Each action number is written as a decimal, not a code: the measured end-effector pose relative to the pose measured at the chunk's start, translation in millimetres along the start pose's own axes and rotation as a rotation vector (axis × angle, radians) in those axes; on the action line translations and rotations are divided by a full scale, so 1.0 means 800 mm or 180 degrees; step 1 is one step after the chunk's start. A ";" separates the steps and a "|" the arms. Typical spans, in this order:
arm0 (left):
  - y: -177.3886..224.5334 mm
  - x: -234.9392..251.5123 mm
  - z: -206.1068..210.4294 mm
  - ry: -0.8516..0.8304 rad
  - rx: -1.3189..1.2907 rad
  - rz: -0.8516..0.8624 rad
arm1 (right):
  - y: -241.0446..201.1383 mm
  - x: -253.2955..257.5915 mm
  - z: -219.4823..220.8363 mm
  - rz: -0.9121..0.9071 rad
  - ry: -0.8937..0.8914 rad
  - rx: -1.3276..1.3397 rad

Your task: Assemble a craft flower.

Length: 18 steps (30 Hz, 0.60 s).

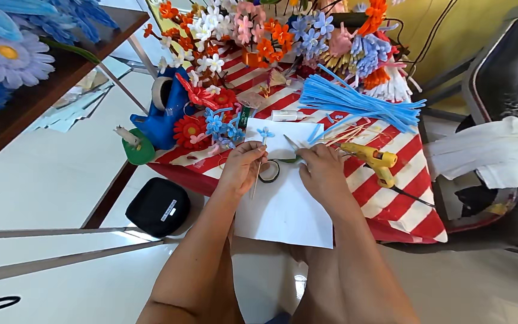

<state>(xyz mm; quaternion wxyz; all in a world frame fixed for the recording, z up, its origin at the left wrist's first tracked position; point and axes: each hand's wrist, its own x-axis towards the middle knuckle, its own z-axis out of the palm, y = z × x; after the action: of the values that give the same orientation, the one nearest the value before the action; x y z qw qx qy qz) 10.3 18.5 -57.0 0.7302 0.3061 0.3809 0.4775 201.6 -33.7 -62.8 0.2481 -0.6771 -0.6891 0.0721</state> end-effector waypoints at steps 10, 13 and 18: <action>-0.002 0.001 -0.003 0.0047 0.0041 0.0158 | -0.015 0.014 0.005 -0.0038 -0.0360 0.0188; -0.001 0.001 -0.005 0.0036 0.0067 0.0198 | -0.007 0.016 0.013 -0.0342 -0.0128 0.0403; -0.001 0.002 -0.005 -0.0014 0.0059 0.0170 | -0.021 0.029 0.026 -0.0202 -0.0704 -0.0074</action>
<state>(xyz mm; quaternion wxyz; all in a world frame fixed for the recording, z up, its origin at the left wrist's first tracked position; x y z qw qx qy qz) 7.6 20.3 -60.4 0.7152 0.3240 0.3753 0.4927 178.2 -7.8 -67.4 0.1649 -0.6457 -0.7341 0.1304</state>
